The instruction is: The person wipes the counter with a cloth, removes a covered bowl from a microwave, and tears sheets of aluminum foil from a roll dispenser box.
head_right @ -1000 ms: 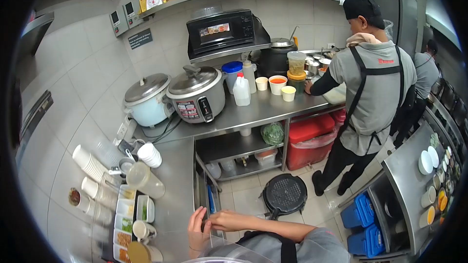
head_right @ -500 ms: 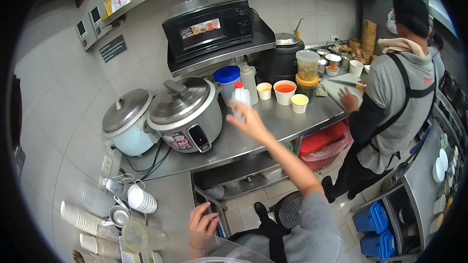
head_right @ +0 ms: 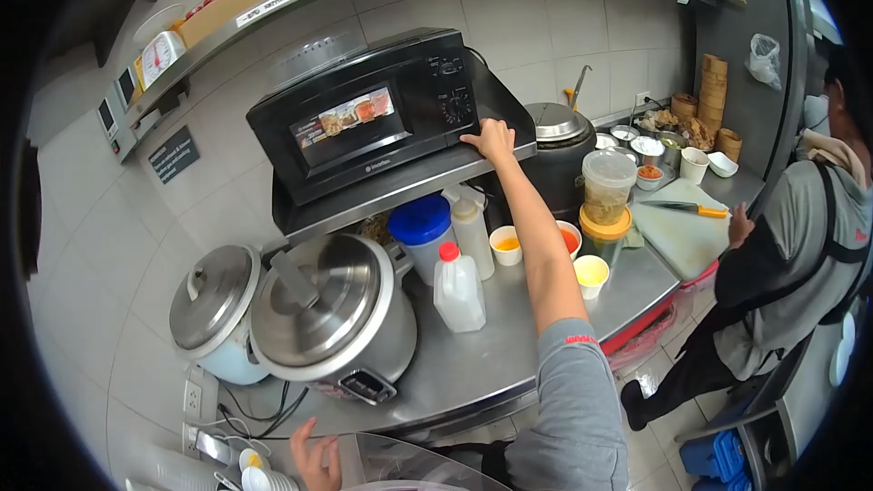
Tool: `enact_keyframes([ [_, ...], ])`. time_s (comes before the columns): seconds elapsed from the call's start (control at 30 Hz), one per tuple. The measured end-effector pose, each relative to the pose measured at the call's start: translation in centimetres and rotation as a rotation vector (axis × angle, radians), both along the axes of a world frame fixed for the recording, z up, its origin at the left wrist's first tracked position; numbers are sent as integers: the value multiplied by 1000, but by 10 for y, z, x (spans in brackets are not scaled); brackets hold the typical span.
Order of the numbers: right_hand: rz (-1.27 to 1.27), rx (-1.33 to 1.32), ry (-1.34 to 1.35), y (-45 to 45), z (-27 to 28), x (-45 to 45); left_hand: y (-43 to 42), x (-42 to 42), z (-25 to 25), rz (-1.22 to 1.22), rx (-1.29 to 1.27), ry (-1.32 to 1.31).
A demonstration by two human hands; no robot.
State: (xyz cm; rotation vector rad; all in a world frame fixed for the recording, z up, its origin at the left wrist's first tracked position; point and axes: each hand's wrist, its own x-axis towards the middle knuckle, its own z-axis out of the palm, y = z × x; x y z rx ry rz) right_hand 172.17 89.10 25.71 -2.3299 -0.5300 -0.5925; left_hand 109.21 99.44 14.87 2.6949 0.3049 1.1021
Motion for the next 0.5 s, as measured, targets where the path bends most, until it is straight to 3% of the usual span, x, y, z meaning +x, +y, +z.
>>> enact_keyframes([
  [0.07, -26, 7, -45, 7, 0, 12, 24, -1, -17, 109, 38, 38],
  [0.13, -104, -32, -141, 11, -3, 14, 49, 27, -11, 49, -27, 4],
  [0.33, 102, -150, 3, -6, -9, 40, 31, 114, 60, -144, -181, -81],
  [0.4, 375, 6, 97, -26, -12, 44, 29, 136, 68, -298, -249, -181],
  [0.43, 365, 18, 94, -26, -17, 48, 28, 146, 70, -310, -238, -179],
  [0.5, 208, 321, -244, -14, -30, 49, 27, 158, 76, -389, -346, -154],
])
